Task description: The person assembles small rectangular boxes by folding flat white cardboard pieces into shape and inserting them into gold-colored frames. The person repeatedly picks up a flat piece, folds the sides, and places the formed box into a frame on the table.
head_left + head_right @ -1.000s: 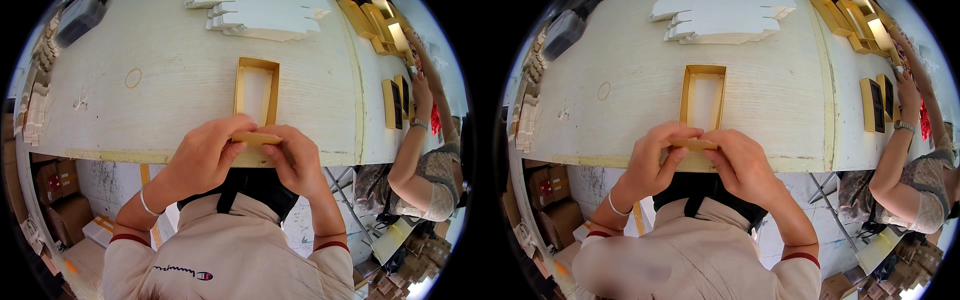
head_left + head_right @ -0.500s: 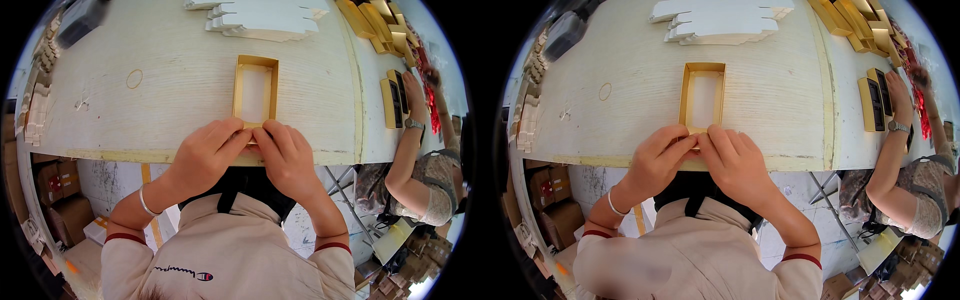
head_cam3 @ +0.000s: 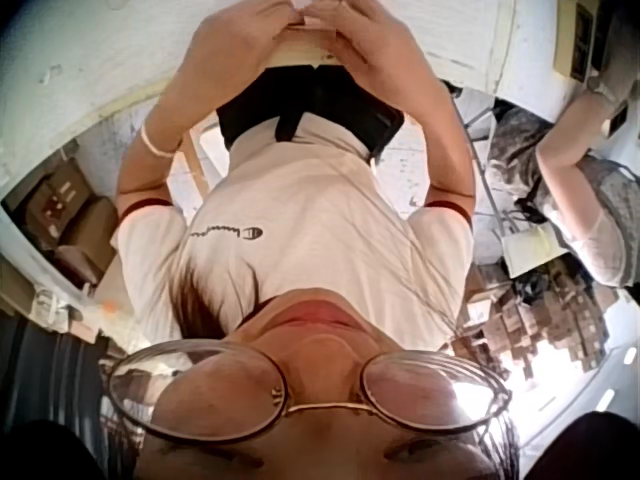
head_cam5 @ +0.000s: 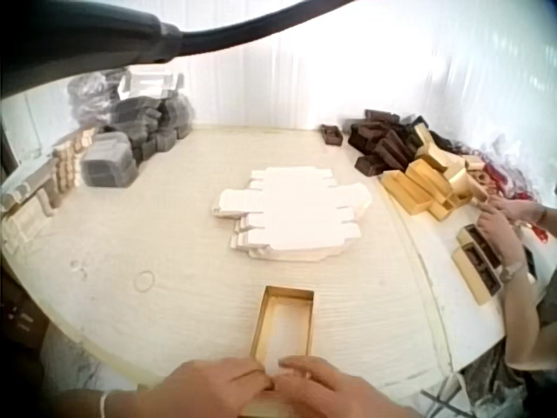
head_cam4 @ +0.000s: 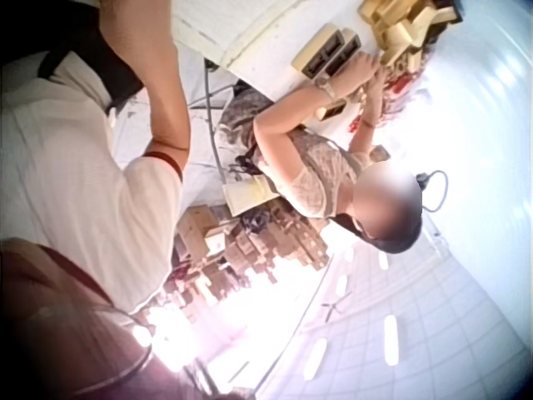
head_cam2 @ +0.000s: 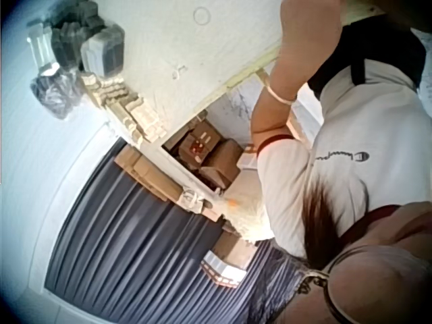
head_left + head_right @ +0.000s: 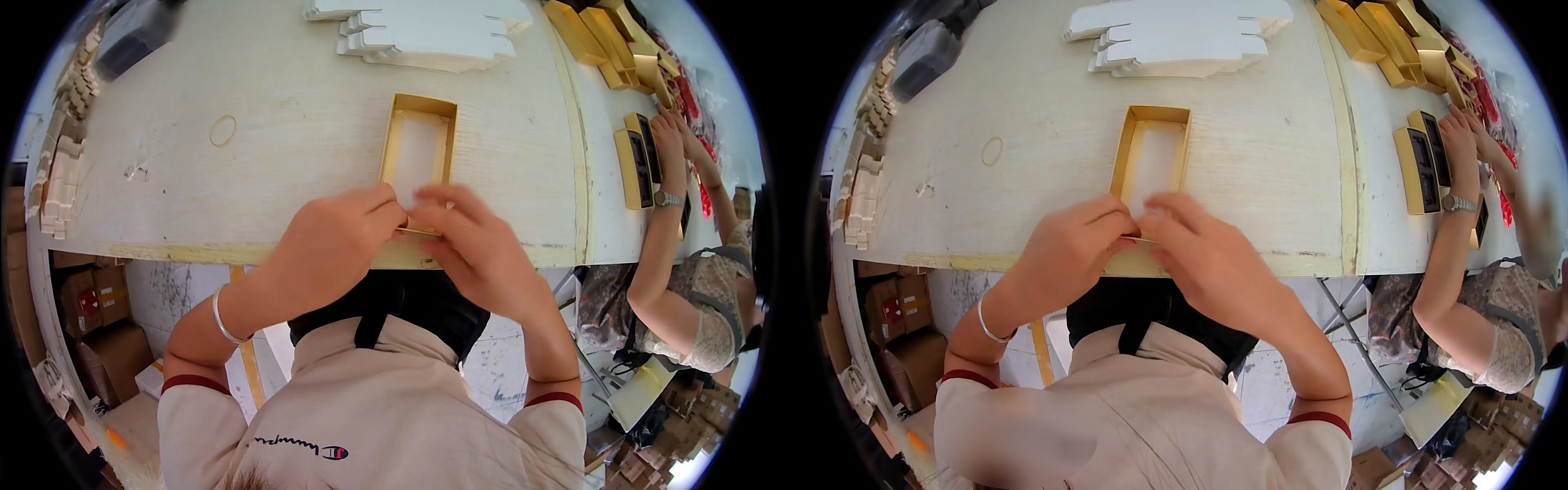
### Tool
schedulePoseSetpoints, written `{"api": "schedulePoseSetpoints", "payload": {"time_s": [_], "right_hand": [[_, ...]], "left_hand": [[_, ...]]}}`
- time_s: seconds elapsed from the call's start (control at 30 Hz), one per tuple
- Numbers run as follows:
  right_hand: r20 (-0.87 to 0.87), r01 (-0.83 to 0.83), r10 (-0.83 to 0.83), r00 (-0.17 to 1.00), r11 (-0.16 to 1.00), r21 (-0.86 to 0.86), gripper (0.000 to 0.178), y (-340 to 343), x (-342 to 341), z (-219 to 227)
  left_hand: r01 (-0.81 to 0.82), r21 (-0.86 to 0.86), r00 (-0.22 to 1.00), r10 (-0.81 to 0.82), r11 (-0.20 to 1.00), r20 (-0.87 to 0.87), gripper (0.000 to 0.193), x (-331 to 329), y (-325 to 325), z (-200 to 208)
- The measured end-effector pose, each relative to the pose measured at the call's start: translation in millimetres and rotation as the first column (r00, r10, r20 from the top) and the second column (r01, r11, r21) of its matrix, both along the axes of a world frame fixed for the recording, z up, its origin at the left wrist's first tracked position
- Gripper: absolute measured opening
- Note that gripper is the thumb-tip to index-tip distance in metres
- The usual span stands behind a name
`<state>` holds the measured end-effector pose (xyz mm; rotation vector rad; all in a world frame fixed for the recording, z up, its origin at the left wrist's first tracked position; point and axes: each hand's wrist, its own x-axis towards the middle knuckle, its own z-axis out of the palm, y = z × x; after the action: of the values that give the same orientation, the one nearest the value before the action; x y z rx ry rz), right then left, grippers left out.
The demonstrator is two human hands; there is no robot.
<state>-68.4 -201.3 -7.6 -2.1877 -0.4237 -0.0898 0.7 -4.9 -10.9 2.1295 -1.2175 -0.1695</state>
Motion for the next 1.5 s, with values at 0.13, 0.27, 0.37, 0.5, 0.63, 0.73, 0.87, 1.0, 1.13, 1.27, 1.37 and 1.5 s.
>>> {"api": "schedulePoseSetpoints", "payload": {"time_s": [0.13,0.27,0.37,0.5,0.63,0.73,0.87,1.0,1.13,1.27,1.37,1.5], "right_hand": [[0.037,0.050,-0.052,0.998,0.998,0.049,0.042,-12.3,-3.1,10.9],[0.184,0.030,0.000,0.983,0.987,-0.160,0.024,-4.2,-4.0,-9.0],[0.242,0.070,-0.025,0.970,0.981,-0.178,0.015,7.5,-3.4,-17.7],[0.250,0.110,-0.041,0.967,0.956,-0.272,0.016,12.4,-1.2,-13.5],[0.214,0.031,0.040,0.976,0.946,-0.322,0.016,0.3,-6.6,-5.6],[0.266,0.049,0.089,0.960,0.882,-0.470,0.013,-26.7,-9.2,22.2],[0.576,0.503,-0.124,0.808,0.656,-0.563,0.013,-121.7,43.5,72.6],[0.719,0.749,-0.278,0.637,0.444,-0.492,0.075,-223.6,102.0,121.9],[0.529,0.466,-0.176,0.830,0.741,-0.484,0.061,-171.5,118.3,74.9],[0.532,0.342,-0.068,0.844,0.832,-0.437,0.049,-113.4,123.9,6.6],[0.601,0.351,-0.086,0.795,0.872,-0.340,0.048,-94.1,142.4,-12.8],[0.353,0.236,-0.094,0.931,0.893,-0.384,0.037,-91.1,150.1,-3.0]], "left_hand": [[0.014,-0.016,0.999,-0.014,1.000,-0.034,0.011,4.9,2.3,3.4],[0.046,-0.073,0.997,-0.041,0.996,0.071,0.006,2.5,-0.2,-3.2],[0.013,-0.057,0.972,0.001,0.998,0.234,0.008,-3.4,-0.5,-8.6],[0.028,-0.091,0.983,-0.011,0.995,0.184,0.011,-1.6,1.3,-9.0],[-0.037,-0.346,0.999,0.047,0.937,0.021,0.027,0.9,7.9,-7.0],[-0.239,-0.576,0.968,0.239,0.781,-0.078,0.036,1.9,14.2,-6.0],[-0.400,-0.466,0.908,0.411,0.789,-0.084,0.039,12.0,20.6,-32.0],[-0.447,-0.331,0.893,0.436,0.831,-0.109,0.036,9.1,11.0,-30.4],[-0.470,-0.253,0.877,0.480,0.845,-0.028,0.029,7.5,18.8,-28.5],[-0.427,-0.172,0.884,0.450,0.888,0.126,0.025,9.6,16.5,-30.9],[-0.399,-0.116,0.889,0.415,0.909,0.194,0.028,10.9,12.9,-23.8],[-0.438,-0.011,0.884,0.433,0.899,0.176,0.036,5.4,12.8,-24.2]]}}
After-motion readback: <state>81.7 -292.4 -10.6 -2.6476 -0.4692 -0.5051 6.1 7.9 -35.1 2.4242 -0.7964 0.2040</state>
